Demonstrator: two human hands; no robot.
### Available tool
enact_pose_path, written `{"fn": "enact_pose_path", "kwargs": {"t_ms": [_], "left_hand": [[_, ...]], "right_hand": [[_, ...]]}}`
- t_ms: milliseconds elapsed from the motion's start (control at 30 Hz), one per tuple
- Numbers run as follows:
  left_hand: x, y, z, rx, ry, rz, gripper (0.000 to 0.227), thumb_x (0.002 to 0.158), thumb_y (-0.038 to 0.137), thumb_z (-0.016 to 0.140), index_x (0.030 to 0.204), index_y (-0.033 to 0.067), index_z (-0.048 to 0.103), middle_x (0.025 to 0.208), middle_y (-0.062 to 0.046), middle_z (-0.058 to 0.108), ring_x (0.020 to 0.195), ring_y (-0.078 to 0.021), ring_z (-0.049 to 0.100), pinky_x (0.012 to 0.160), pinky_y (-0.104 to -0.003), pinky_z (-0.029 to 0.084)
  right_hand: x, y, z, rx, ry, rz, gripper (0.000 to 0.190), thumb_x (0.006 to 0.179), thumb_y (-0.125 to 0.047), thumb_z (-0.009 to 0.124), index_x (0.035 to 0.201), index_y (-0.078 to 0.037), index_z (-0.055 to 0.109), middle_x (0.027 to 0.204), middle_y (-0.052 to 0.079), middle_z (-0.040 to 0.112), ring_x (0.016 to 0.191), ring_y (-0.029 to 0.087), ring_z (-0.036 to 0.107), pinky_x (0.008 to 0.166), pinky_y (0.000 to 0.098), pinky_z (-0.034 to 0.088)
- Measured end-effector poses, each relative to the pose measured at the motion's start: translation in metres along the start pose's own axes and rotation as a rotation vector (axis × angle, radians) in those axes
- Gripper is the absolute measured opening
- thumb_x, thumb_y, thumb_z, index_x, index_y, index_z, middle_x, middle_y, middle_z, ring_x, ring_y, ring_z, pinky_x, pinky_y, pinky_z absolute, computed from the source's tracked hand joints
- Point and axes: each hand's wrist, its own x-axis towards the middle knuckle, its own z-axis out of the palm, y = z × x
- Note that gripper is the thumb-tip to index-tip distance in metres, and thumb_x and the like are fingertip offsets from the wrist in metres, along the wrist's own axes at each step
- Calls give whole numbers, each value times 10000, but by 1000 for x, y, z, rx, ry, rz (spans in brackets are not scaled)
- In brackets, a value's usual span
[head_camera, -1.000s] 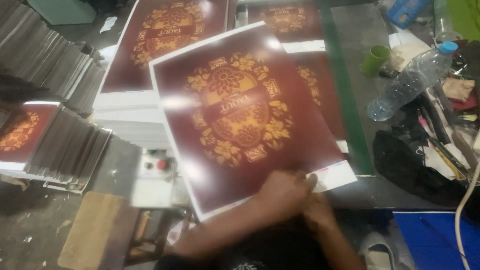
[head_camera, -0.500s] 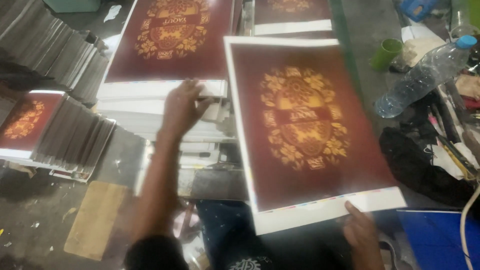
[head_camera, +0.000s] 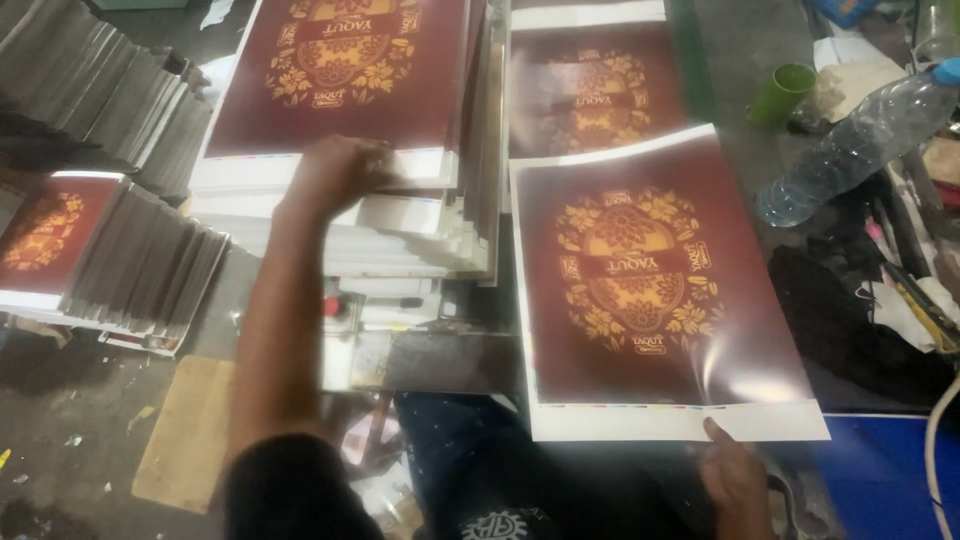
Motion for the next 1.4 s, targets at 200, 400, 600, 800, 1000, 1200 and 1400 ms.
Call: {"fn": "enact_pose_path", "kwargs": {"t_ms": [200, 400, 600, 800, 1000, 1200, 1400], "left_hand": [[-11, -6, -10, -363, 421, 46, 227, 1094, 291, 638, 1126, 98, 753, 1061, -118, 761, 883, -237, 740, 809, -382, 600], [-26, 45, -35, -68, 757, 38, 196, 1096, 82, 610, 902, 79, 644, 750, -96, 629, 619, -209, 618, 546, -380, 509], [-66, 126, -14, -18, 666, 148, 188, 1099, 64, 574, 918, 113, 561, 651, -7, 504, 527, -100, 468, 411, -282, 399], [-89, 176, -23, -156, 602, 88, 179, 1068, 103, 607, 896, 103, 558, 679, -24, 570, 534, -122, 530, 419, -294, 425], [-91, 193, -40, -220, 689, 12, 98, 992, 109, 671, 931, 82, 599, 771, -58, 630, 625, -222, 599, 539, -390, 463], [-85, 191, -29, -240, 677, 10, 83, 993, 83, 666, 929, 70, 616, 749, -61, 621, 614, -202, 604, 524, -369, 470], [-85, 189, -18, -252, 646, 11, 120, 1011, 66, 646, 898, 68, 607, 738, -69, 637, 589, -181, 613, 484, -348, 468]], "right_hand": [[4, 13, -15, 1, 16, 48, 507, 940, -52, 602, 1423, -78, 447, 1206, 138, 608, 998, 270, 672, 690, 381, 583], [-7, 6, 5, -20, 34, 23, 497, 947, -46, 601, 1420, -53, 447, 1220, 147, 597, 1017, 276, 662, 685, 373, 588], [-4, 16, 10, -50, 10, -4, 474, 944, -66, 608, 1396, -60, 467, 1213, 120, 606, 999, 247, 665, 662, 368, 599], [-1, 28, 25, -136, 69, 53, 393, 955, -117, 664, 1300, 7, 522, 1152, 136, 632, 925, 245, 671, 652, 371, 598], [32, 46, 45, -263, 60, 57, 433, 931, -175, 727, 1280, 20, 561, 1113, 120, 637, 872, 232, 649, 647, 366, 600], [71, 29, 88, -248, -11, 32, 467, 908, -202, 705, 1318, -40, 552, 1139, 90, 659, 898, 227, 675, 634, 371, 593], [86, 31, 70, -252, -3, 193, 535, 958, -247, 656, 1396, -7, 464, 1183, 199, 689, 986, 321, 715, 699, 415, 595]]}}
